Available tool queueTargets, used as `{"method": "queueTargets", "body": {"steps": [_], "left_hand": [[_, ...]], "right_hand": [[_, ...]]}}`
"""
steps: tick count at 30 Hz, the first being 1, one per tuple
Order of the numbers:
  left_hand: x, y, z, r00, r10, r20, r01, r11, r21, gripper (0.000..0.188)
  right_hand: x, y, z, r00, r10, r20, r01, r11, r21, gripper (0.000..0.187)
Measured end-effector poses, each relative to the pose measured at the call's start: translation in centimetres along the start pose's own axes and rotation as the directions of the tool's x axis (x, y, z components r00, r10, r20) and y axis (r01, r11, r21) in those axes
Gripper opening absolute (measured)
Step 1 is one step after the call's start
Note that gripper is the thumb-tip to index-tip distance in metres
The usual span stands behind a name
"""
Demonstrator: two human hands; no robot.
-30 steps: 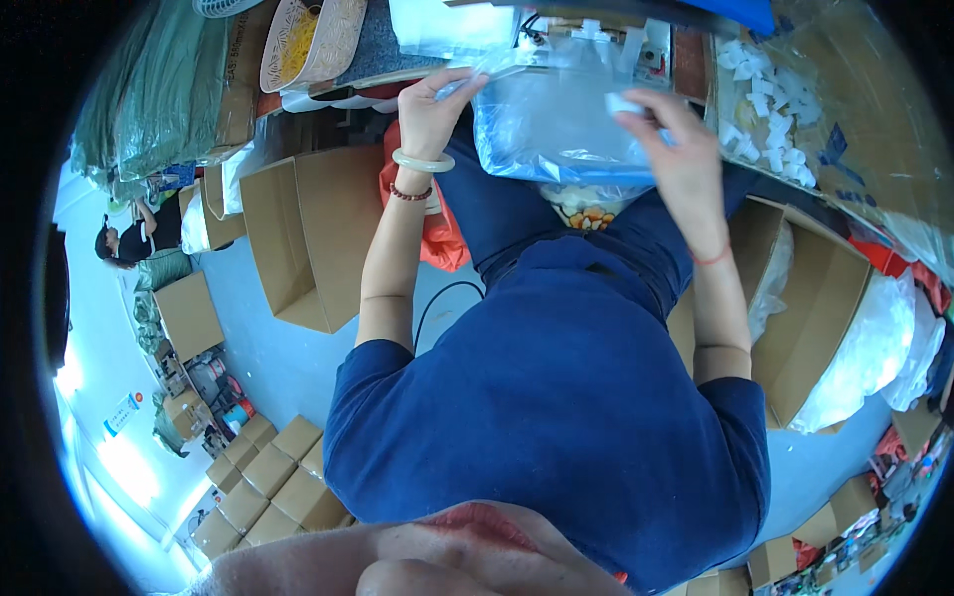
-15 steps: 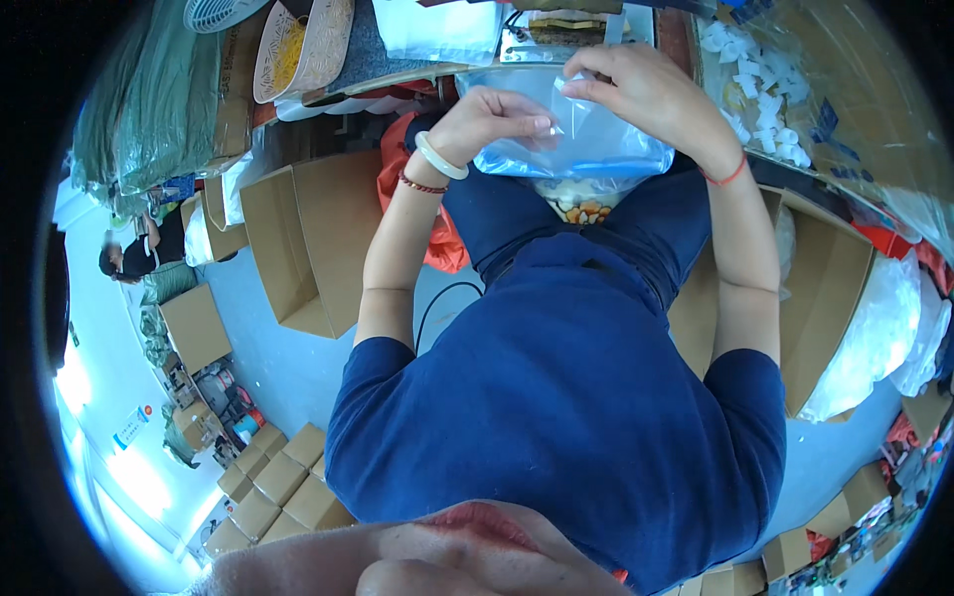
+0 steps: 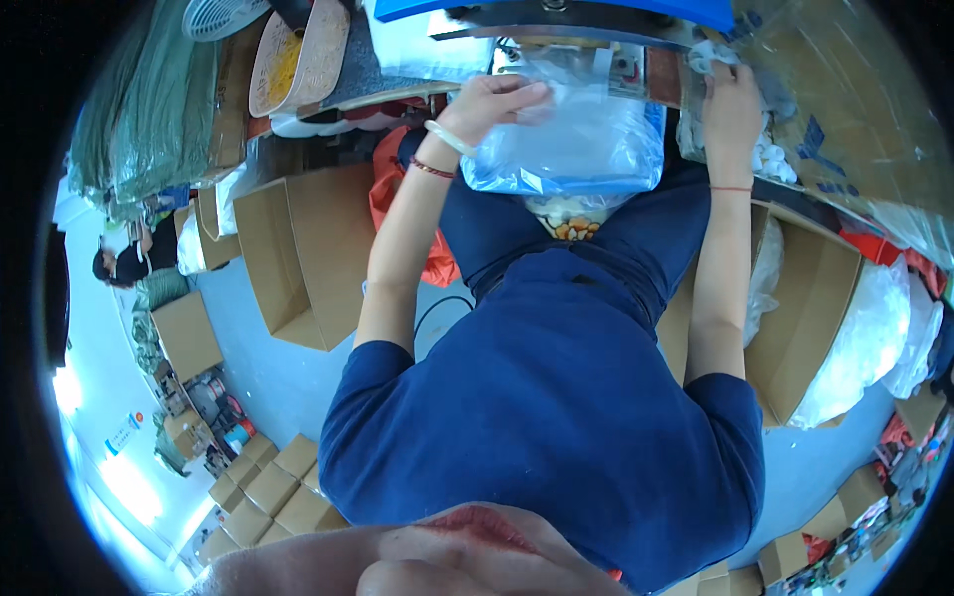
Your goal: Placing items into plastic bags and sealing them using a heat sealer machine.
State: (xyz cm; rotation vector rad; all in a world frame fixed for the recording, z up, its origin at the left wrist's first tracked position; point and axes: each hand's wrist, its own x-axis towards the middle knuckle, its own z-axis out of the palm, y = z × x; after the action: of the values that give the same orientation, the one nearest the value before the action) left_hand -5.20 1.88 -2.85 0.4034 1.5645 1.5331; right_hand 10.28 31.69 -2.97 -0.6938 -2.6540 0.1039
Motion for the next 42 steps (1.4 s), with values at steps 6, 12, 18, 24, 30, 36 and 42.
{"method": "queueTargets", "body": {"steps": [6,12,18,24,30,36,42], "left_hand": [[2.8,-0.3,-8.2,0.597,0.802,0.041,-0.223,0.117,0.968,0.019],[6.8,-3.9,-8.1,0.371,0.917,-0.148,-0.017,0.166,0.986,0.03],[2.6,-4.5,-6.5,0.368,0.923,-0.113,-0.019,0.13,0.991,0.049],[-1.1,-5.0,-7.6,0.532,0.841,-0.1,-0.085,0.171,0.982,0.027],[-3.5,-2.3,-5.2,0.505,0.84,-0.2,-0.301,0.389,0.871,0.014],[-6.9,-0.5,0.4,0.861,0.364,-0.355,-0.25,0.911,0.329,0.02],[-6.6,1.3,2.8,0.949,0.28,-0.144,-0.224,0.922,0.317,0.021]], "right_hand": [[-0.2,1.5,1.7,0.999,0.02,0.025,-0.022,0.998,0.066,0.026],[-0.4,1.2,1.4,1.0,0.024,0.021,-0.026,0.992,0.125,0.026],[-1.5,1.5,-1.1,0.998,0.019,-0.063,-0.004,0.974,0.228,0.027],[-2.0,0.0,-3.1,0.943,0.284,0.171,-0.331,0.766,0.551,0.029],[-4.2,-7.1,-7.4,0.989,0.082,0.12,-0.143,0.695,0.704,0.025],[-5.1,-12.6,-7.9,0.975,-0.172,0.141,-0.032,0.521,0.853,0.024],[-2.6,-12.2,-8.9,0.925,-0.371,-0.081,0.298,0.576,0.761,0.024]]}}
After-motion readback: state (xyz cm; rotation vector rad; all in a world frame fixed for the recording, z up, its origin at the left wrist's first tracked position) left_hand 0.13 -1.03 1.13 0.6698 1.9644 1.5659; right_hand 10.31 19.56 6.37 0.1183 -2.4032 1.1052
